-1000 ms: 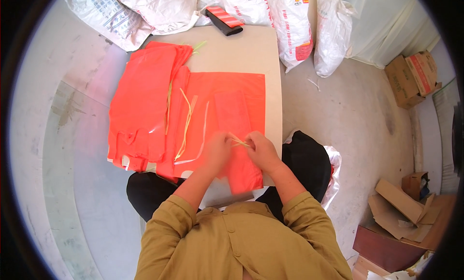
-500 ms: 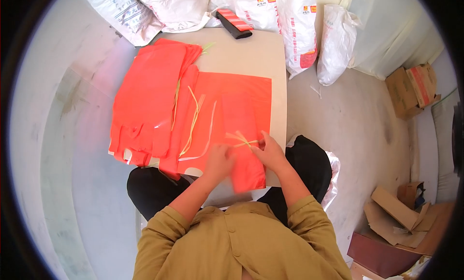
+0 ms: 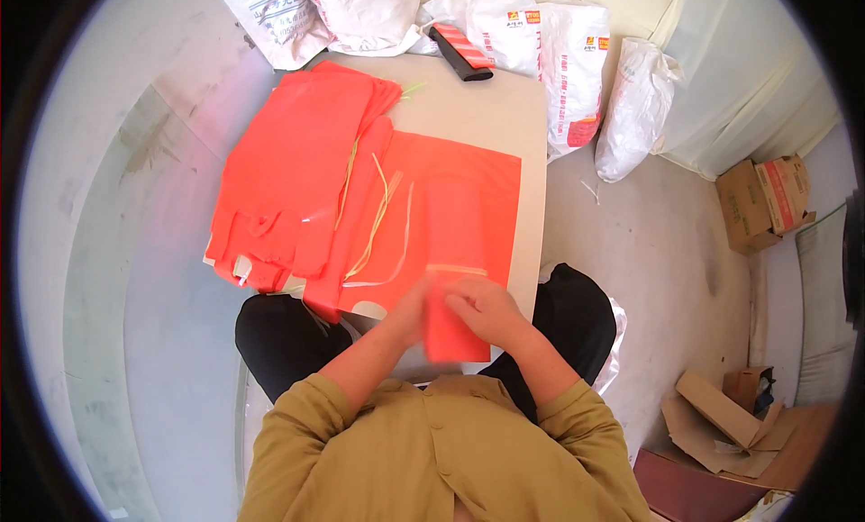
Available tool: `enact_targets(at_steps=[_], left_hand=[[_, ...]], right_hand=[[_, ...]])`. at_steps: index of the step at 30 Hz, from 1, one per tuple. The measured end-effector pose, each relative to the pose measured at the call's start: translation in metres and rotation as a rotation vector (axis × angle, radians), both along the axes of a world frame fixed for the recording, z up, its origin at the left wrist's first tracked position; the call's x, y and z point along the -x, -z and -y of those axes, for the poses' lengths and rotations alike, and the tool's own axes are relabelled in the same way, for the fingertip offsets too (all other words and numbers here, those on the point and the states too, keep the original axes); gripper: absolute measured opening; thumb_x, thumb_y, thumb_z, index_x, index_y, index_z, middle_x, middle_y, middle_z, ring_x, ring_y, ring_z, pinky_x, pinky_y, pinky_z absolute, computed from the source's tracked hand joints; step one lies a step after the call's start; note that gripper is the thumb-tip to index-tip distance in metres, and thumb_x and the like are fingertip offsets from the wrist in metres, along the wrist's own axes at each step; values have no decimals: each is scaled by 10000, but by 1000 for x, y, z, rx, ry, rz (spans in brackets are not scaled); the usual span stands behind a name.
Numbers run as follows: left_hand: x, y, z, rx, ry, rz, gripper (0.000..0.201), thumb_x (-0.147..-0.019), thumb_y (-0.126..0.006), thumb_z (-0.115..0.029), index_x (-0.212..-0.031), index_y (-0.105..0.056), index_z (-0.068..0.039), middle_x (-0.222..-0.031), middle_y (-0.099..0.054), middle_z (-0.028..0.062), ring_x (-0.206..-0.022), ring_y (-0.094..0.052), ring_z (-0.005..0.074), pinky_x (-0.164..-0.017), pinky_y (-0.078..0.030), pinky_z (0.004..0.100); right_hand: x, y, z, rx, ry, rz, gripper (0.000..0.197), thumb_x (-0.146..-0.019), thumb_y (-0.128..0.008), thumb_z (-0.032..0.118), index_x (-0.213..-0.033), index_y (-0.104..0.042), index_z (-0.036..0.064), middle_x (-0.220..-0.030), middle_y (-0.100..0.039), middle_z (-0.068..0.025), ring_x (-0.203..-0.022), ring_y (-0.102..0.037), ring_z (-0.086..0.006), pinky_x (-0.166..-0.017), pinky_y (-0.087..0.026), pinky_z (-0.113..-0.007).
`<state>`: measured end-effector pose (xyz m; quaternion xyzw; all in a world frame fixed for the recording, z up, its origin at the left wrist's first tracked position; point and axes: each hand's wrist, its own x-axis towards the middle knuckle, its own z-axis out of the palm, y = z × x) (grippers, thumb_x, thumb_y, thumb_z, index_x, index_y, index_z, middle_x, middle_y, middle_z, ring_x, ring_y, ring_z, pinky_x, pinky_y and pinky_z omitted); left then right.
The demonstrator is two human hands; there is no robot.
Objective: The person folds red plastic bags on a table by hand, ties them with strings, and places them into a sack.
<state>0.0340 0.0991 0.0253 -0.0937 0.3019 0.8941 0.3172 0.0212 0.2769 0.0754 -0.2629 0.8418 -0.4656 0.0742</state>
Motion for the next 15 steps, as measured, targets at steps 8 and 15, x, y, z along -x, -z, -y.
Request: enact_targets(at_steps=[8, 15], left_hand=[[-41, 37, 5, 800, -43, -178, 644, -863, -645, -13, -1407, -302, -4, -1316, -490, 142, -1168, -534, 218, -979, -465, 370], [-38, 27, 6, 437, -101, -107, 668, -846, -653, -2, -1412, -300, -15, -1322, -490, 124, -1180, -531, 219, -1006, -449, 372]], right_hand=[[9, 73, -28, -119, 231, -192, 254, -830, -659, 58, -1081, -649, 25, -1076, -609, -121, -911, -617, -284, -798, -503, -349], [21, 93, -33, -142, 344, -140, 318, -872, -650, 111, -1165, -598, 0, -947, -650, -124, -817, -626, -213, -749, -500, -313]])
